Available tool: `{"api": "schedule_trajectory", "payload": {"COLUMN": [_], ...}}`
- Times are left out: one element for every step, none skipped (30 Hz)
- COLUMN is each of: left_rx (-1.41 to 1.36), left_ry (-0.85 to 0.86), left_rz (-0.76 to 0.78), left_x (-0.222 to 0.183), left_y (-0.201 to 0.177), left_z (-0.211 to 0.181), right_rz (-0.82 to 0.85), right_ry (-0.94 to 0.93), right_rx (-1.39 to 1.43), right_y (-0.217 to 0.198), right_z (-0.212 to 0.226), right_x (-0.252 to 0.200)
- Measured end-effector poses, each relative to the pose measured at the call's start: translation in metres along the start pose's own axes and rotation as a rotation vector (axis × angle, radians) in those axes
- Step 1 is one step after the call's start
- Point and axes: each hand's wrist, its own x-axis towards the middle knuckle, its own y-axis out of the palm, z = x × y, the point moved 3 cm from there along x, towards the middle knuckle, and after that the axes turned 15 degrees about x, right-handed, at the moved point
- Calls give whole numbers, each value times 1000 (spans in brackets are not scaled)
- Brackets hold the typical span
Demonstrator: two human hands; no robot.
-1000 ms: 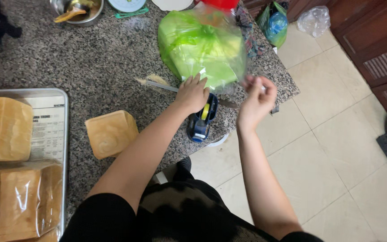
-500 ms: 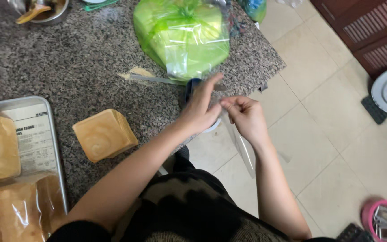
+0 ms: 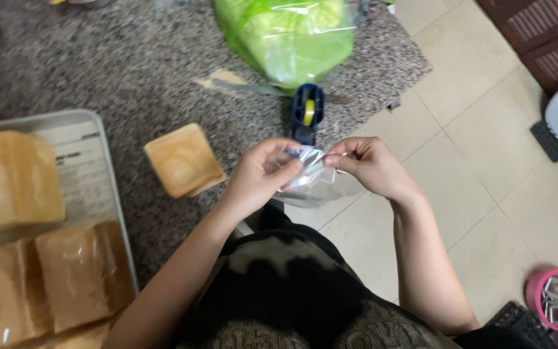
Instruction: The person places pieces of bread into plastic bags and seals them with tape from a dispenser on a granite counter.
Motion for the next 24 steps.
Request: {"api": "schedule_trajectory", "payload": {"left_rx": [77, 154, 233, 202, 171, 139, 145, 150, 154, 137, 121, 105, 133, 161, 188, 148, 108, 69, 52, 35, 15, 53, 92, 129], "left_ry": [58, 115, 170, 154, 141, 129, 123, 117, 111, 100, 89, 79, 78, 77, 74, 64, 54, 45, 29, 13, -3, -30, -58, -87], "left_rz": [-33, -65, -100, -115, -131, -147, -178, -208, -240, -269, -298, -327, -345, -362, -377, -364, -351, -337, -302, -267, -230, -260, -287, -313], "left_x": [-7, -12, -17, -20, -23, -27, -32, -38, -43, -49, -54, -60, -68, -78, -86, -91, -96, -102, -107, -111, -115, -119, -122, -123], "left_y": [-6, -13, -20, -25, -30, -34, -39, -44, -48, -52, -56, -59, -63, -67, -69, -72, -74, -77, -80, -82, -83, -87, -90, -93], "left_z": [-3, -6, -9, -9, -9, -9, -8, -7, -6, -6, -5, -6, -6, -6, -6, -5, -4, -3, -1, 2, 6, 10, 15, 20], "right_rz": [14, 31, 51, 70, 97, 124, 151, 193, 240, 288, 277, 266, 255, 261, 264, 267, 290, 312, 336, 406, 474, 543, 579, 616], "right_ry": [-35, -33, -31, -29, -55, -81, -108, -219, -328, -436, -411, -383, -353, -320, -283, -246, -199, -152, -106, -125, -141, -157, -137, -116], "right_rx": [-30, -68, -108, -147, -180, -212, -245, -229, -212, -192, -119, -47, 24, 52, 79, 104, 106, 108, 109, 103, 96, 89, 76, 63], "right_y": [9, 17, 24, 32, 39, 46, 53, 60, 68, 75, 82, 88, 93, 99, 105, 109, 113, 118, 123, 128, 133, 137, 141, 145], "right_z": [-2, -3, -3, -2, 1, 5, 8, 14, 19, 24, 25, 25, 24, 23, 21, 18, 16, 14, 12, 12, 12, 12, 11, 10], "right_x": [1, 2, 5, 7, 11, 13, 16, 17, 18, 19, 23, 25, 27, 31, 34, 36, 38, 40, 42, 45, 46, 48, 50, 52]}}
